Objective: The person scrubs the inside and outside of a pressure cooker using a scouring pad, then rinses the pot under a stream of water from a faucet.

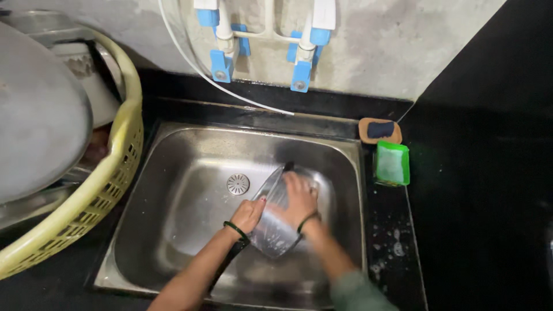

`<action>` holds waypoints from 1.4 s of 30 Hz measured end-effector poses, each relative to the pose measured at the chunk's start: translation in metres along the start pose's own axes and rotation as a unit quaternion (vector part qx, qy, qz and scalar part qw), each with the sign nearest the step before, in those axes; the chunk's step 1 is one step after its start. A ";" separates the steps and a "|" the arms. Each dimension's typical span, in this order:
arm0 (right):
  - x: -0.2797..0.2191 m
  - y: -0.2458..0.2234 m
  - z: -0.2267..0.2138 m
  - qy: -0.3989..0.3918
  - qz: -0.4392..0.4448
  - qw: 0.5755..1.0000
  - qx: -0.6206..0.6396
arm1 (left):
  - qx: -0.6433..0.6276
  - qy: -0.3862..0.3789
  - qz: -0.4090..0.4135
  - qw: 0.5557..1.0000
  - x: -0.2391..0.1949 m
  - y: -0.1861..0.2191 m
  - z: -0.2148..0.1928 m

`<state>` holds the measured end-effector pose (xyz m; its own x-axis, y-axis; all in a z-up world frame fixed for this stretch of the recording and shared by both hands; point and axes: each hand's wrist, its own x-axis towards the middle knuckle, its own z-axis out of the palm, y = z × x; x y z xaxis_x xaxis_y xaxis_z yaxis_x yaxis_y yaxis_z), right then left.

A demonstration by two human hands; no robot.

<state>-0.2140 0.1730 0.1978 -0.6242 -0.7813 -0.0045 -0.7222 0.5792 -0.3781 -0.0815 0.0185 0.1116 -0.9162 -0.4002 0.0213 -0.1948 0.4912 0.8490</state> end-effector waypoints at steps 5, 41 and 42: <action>0.020 0.034 0.013 0.001 -0.017 0.989 0.149 | -0.078 -0.133 -0.181 0.971 -0.003 0.026 -0.020; -0.022 0.086 0.020 -0.095 0.121 0.988 0.013 | 0.213 -0.092 0.141 0.962 -0.045 0.073 0.054; -0.037 0.079 0.016 -0.051 0.089 0.994 0.033 | 0.214 -0.089 0.138 0.963 -0.046 0.071 0.051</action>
<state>-0.2432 0.2445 0.1532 -0.7039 -0.6899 -0.1690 -0.5805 0.6958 -0.4228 -0.0708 0.1112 0.1437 -0.9918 -0.0893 0.0914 -0.0278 0.8492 0.5274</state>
